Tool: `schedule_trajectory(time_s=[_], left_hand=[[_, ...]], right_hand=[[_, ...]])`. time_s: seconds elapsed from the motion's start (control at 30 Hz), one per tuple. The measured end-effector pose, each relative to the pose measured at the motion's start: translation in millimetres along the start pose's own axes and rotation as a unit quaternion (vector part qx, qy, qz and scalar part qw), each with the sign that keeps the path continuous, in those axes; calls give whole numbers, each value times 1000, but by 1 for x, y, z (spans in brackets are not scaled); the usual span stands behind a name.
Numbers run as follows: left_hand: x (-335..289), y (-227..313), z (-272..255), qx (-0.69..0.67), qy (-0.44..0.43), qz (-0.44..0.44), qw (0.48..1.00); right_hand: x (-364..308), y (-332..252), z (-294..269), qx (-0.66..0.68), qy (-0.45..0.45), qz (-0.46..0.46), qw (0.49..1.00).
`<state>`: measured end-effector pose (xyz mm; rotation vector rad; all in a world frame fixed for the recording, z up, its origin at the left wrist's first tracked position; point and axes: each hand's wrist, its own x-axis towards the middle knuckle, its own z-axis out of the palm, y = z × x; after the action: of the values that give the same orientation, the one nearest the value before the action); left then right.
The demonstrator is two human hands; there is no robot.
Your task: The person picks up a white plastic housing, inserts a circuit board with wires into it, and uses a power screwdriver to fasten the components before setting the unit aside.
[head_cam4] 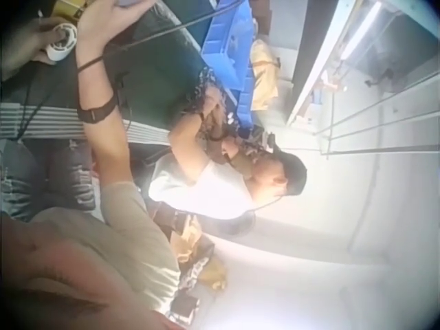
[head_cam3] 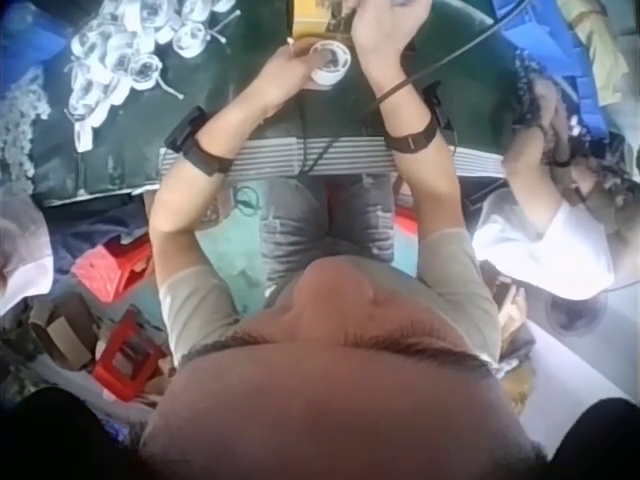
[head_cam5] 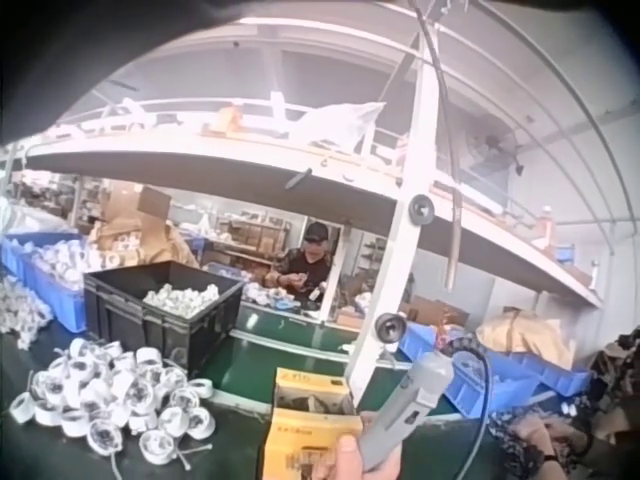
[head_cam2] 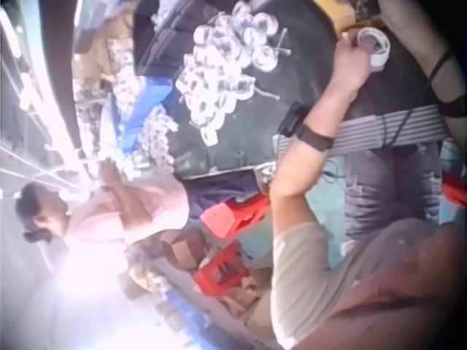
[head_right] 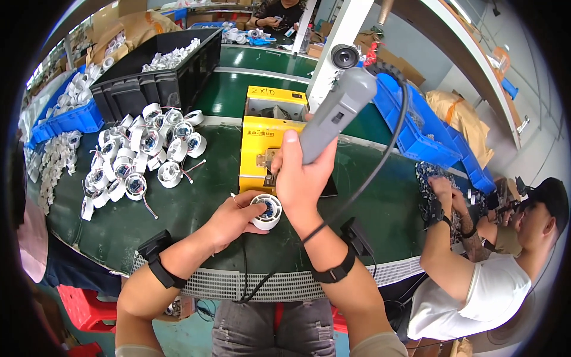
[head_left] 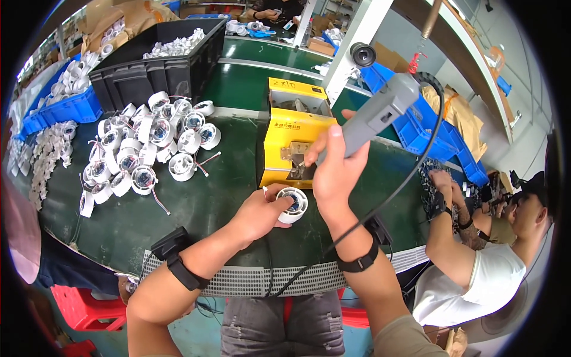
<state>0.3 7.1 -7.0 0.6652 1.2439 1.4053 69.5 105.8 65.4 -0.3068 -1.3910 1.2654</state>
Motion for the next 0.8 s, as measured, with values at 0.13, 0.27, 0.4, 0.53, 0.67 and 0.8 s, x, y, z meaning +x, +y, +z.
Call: schedule_trajectory(time_s=[0.13,0.27,0.4,0.53,0.67,0.8], left_hand=[[-2,1,1,23,-8,-1,1000],[-6,4,2,45,-11,5,999],[-5,1,2,68,-16,11,998],[-6,-1,4,73,-8,35,997],[-5,-3,5,86,-5,42,995],[-5,-2,7,102,-4,43,994]], right_hand=[[-20,-16,-9,2,-20,30,999],[-27,-20,-13,18,-28,17,999],[-29,-22,-13,27,-24,44,998],[-30,-21,-14,26,-30,65,997],[-30,-22,-14,30,-33,64,997],[-31,-22,-14,37,-31,77,996]])
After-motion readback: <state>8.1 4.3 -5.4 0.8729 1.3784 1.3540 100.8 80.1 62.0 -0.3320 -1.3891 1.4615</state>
